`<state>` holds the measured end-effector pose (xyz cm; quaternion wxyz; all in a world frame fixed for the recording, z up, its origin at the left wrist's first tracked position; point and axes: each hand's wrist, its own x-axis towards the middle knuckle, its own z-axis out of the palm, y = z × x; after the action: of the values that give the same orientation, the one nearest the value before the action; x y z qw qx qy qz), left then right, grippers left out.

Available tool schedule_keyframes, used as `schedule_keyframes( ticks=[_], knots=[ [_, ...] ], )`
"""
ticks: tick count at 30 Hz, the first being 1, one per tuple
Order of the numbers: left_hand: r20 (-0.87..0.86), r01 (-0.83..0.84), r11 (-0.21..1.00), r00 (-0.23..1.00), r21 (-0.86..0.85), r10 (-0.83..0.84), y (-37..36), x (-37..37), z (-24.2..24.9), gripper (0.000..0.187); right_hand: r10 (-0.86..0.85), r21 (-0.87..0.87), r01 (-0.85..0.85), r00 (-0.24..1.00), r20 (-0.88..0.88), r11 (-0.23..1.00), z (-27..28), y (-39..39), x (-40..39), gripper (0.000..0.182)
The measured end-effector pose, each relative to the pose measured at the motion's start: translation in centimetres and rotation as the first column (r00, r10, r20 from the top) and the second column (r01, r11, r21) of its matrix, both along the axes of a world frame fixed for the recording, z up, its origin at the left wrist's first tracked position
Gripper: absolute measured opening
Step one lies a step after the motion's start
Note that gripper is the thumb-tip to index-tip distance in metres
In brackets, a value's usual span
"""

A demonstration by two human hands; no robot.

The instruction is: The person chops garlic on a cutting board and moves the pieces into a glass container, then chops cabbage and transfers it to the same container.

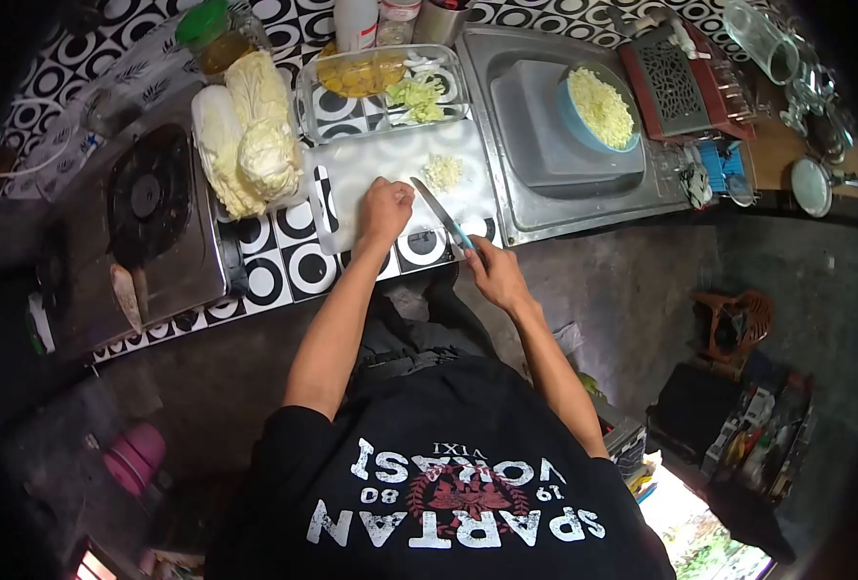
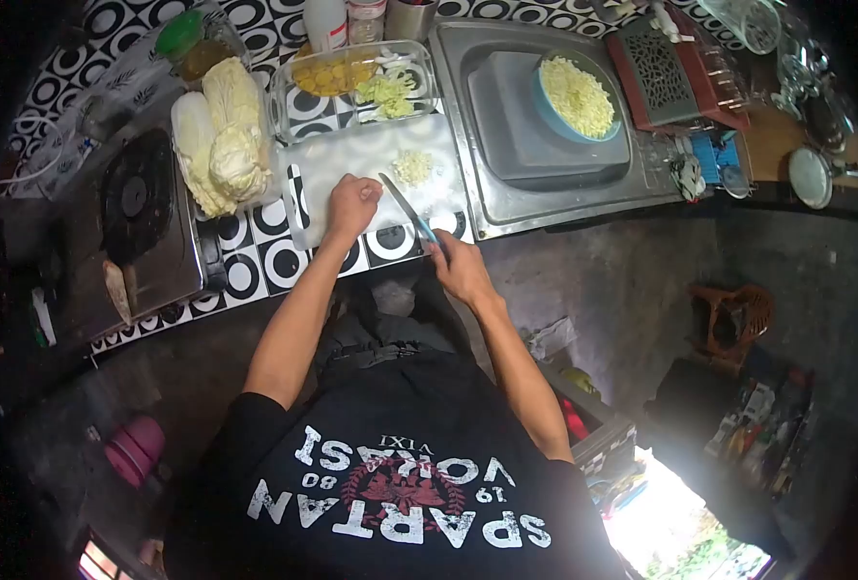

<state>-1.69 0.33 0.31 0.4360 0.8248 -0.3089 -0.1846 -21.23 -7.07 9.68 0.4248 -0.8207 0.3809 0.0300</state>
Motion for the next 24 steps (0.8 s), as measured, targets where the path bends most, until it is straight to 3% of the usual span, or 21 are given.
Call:
schedule_keyframes(
  ticks=[2, 4, 7, 12, 17, 20, 24],
  knots=[
    [0.028, -0.007, 0.999, 1.0, 0.036, 0.006, -0.2, -0.2, 0.0, 0.009, 0.018, 0.022, -0.017, 1.0, -0.022, 1.0, -0.4, -0.1, -0.1, 0.027],
    [0.03, -0.033, 0.998, 0.999, 0.048, 0.032, -0.2, -0.4, -0.1, 0.009, 0.019, -0.106, -0.008, 0.995, 0.103, 0.994, -1.1, 0.3, -0.1, 0.027],
    [0.025, -0.057, 0.998, 0.998, 0.035, 0.056, -0.3, -0.6, -0.2, 0.008, 0.098, -0.215, -0.074, 0.99, 0.105, 0.974, -3.1, 0.9, -0.6, 0.028],
    [0.003, -0.053, 0.998, 0.999, 0.016, 0.053, -0.3, -0.3, -0.2, 0.006, 0.095, -0.18, -0.069, 0.985, 0.142, 0.981, -4.4, 1.3, -0.9, 0.031],
    [-0.025, -0.052, 0.997, 0.998, 0.061, 0.054, -0.5, -0.2, 0.1, 0.007, 0.143, -0.33, -0.09, 0.98, 0.14, 0.94, -7.0, 2.0, -1.3, 0.032],
    [0.005, -0.044, 0.996, 0.999, 0.073, 0.044, -0.5, -0.2, 0.3, 0.005, 0.135, -0.336, -0.066, 0.973, 0.186, 0.94, -7.4, 1.7, -0.2, 0.03],
    [-0.014, -0.055, 0.997, 0.998, 0.057, 0.056, -0.6, -0.3, 0.5, 0.007, 0.152, -0.28, -0.107, 0.977, 0.146, 0.954, -5.1, 0.5, 1.6, 0.03]
  ],
)
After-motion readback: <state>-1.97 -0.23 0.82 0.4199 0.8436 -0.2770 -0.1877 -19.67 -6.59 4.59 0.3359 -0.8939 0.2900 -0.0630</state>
